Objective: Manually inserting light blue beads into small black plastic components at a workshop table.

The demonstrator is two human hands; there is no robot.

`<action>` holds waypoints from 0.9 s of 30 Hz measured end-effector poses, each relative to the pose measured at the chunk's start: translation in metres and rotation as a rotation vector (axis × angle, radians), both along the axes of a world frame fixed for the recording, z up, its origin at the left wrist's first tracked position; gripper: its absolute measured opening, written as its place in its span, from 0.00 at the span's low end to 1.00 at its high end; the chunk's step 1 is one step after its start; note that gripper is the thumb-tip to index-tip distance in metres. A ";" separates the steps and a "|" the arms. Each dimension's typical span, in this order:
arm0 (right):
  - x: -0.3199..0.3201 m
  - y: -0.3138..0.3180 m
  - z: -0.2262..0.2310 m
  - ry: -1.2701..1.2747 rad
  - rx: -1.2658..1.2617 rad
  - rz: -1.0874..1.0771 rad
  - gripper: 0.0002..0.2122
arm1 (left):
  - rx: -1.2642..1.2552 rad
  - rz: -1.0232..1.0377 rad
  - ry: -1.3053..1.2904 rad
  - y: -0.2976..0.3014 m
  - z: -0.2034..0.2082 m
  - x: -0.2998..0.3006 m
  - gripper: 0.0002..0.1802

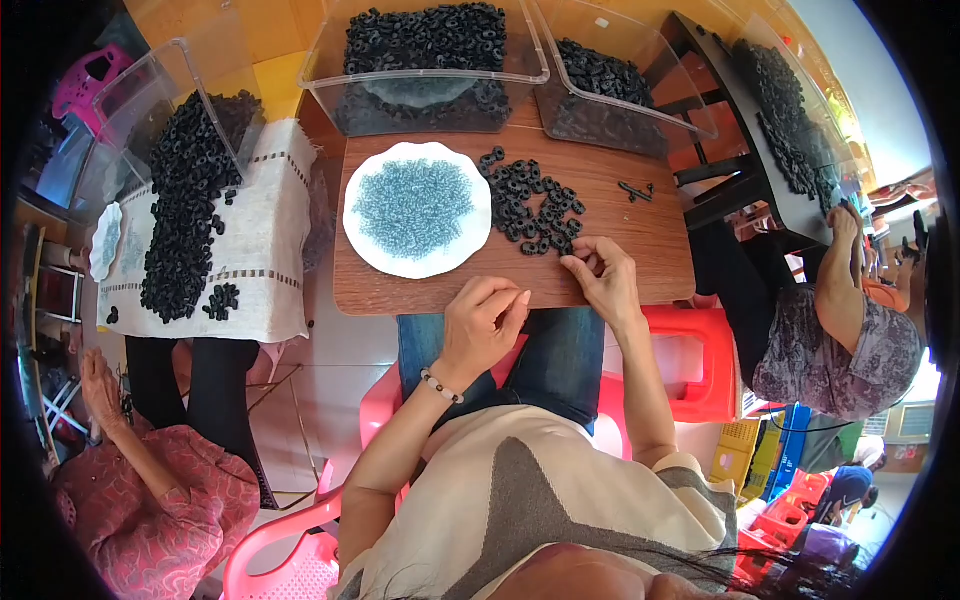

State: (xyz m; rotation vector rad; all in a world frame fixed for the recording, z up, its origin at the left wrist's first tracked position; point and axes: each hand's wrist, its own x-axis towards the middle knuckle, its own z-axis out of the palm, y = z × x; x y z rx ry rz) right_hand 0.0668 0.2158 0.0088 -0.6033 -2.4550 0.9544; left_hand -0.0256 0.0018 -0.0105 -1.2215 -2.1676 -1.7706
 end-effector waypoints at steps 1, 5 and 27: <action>-0.001 -0.001 0.000 -0.001 0.024 0.001 0.12 | -0.002 -0.004 -0.006 0.000 0.000 0.000 0.05; -0.005 -0.006 0.003 -0.080 0.122 -0.021 0.12 | -0.005 -0.001 -0.009 -0.002 0.002 0.000 0.04; -0.026 -0.068 0.019 0.257 -0.005 0.360 0.18 | 0.359 -0.218 -0.812 -0.004 -0.007 -0.005 0.17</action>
